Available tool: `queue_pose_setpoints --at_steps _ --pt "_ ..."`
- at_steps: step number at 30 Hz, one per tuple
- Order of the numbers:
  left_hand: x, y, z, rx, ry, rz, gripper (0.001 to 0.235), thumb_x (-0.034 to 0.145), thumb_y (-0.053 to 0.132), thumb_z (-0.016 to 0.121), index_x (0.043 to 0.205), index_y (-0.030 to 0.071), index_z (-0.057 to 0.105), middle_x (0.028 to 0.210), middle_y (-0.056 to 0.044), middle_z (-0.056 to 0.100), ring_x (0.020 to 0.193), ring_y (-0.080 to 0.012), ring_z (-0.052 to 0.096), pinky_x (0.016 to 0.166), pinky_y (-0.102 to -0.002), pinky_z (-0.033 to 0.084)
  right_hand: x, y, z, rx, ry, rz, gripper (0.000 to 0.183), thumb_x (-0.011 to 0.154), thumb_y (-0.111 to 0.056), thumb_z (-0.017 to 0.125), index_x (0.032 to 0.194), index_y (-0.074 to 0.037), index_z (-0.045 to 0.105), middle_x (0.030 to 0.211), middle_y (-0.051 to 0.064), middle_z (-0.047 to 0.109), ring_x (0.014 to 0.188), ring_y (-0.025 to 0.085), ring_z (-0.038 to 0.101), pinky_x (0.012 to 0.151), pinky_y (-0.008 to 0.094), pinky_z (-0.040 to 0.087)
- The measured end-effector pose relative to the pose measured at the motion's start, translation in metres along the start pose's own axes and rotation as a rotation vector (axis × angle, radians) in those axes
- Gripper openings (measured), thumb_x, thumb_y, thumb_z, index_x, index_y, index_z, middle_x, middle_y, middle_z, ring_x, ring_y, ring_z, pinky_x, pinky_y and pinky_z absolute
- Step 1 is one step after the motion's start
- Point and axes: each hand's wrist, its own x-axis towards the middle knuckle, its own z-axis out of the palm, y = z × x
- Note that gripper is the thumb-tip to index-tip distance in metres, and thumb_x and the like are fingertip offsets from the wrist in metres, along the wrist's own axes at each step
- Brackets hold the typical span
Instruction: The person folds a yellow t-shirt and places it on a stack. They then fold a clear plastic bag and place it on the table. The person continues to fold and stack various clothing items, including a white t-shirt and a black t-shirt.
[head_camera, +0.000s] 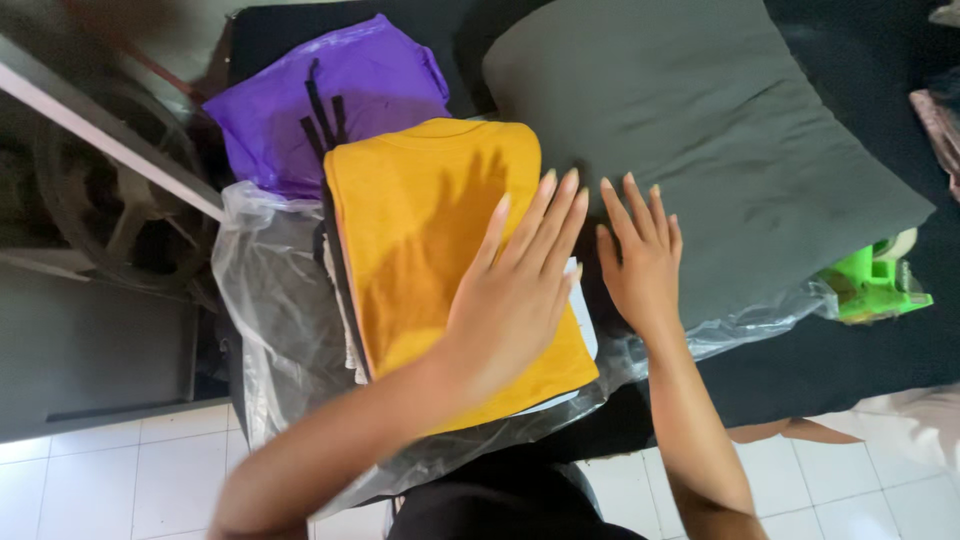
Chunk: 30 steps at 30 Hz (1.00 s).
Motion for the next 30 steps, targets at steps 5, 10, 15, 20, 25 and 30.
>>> queue_pose_setpoints --at_steps 5,10,15,20,25,30 --pt "0.084 -0.031 0.080 -0.266 -0.069 -0.032 0.068 0.103 0.025 0.053 0.157 -0.007 0.026 0.166 -0.026 0.022 0.156 -0.0375 0.019 0.126 -0.047 0.018 0.002 0.029 0.058 -0.277 -0.006 -0.020 0.085 0.083 -0.046 0.072 0.159 -0.026 0.039 0.165 0.019 0.030 0.148 0.054 0.025 0.112 0.075 0.021" --pt "0.083 -0.038 0.115 -0.171 -0.107 -0.080 0.084 0.094 0.028 0.061 0.155 -0.013 0.019 0.164 -0.031 0.017 0.155 -0.0416 0.015 0.126 -0.047 0.016 0.009 0.043 0.095 -0.425 0.060 -0.020 0.092 0.081 -0.048 0.076 0.162 -0.028 0.037 0.169 0.019 0.027 0.149 0.055 0.025 0.111 0.076 0.025" --pt "0.075 -0.039 0.111 -0.236 -0.134 -0.093 0.090 0.091 0.034 0.065 0.153 -0.014 0.021 0.163 -0.032 0.017 0.155 -0.0404 0.014 0.124 -0.046 0.014 0.041 0.056 0.124 -0.583 0.025 0.005 0.094 0.079 -0.045 0.078 0.163 -0.030 0.038 0.169 0.017 0.028 0.148 0.052 0.028 0.108 0.073 0.030" --pt "0.074 -0.039 0.101 -0.246 -0.178 -0.076 0.091 0.088 0.035 0.067 0.151 -0.015 0.024 0.162 -0.033 0.020 0.154 -0.0396 0.015 0.124 -0.046 0.013 0.092 0.074 0.156 -0.575 0.157 0.006 0.090 0.083 -0.045 0.077 0.163 -0.028 0.041 0.168 0.018 0.030 0.145 0.055 0.032 0.105 0.075 0.033" --pt "0.073 -0.038 0.100 -0.209 -0.166 -0.060 0.091 0.089 0.036 0.066 0.151 -0.015 0.025 0.162 -0.033 0.022 0.154 -0.0399 0.016 0.125 -0.046 0.013 0.167 0.091 0.187 -0.588 0.232 0.053 0.088 0.083 -0.044 0.077 0.162 -0.027 0.042 0.167 0.018 0.031 0.141 0.058 0.032 0.102 0.077 0.033" --pt "0.071 -0.036 0.101 -0.165 -0.159 -0.066 0.090 0.089 0.037 0.065 0.151 -0.016 0.026 0.162 -0.032 0.023 0.154 -0.0391 0.017 0.125 -0.045 0.013 0.195 0.081 0.186 -0.492 0.155 0.067 0.088 0.082 -0.046 0.077 0.160 -0.024 0.044 0.164 0.017 0.032 0.140 0.061 0.030 0.100 0.079 0.031"
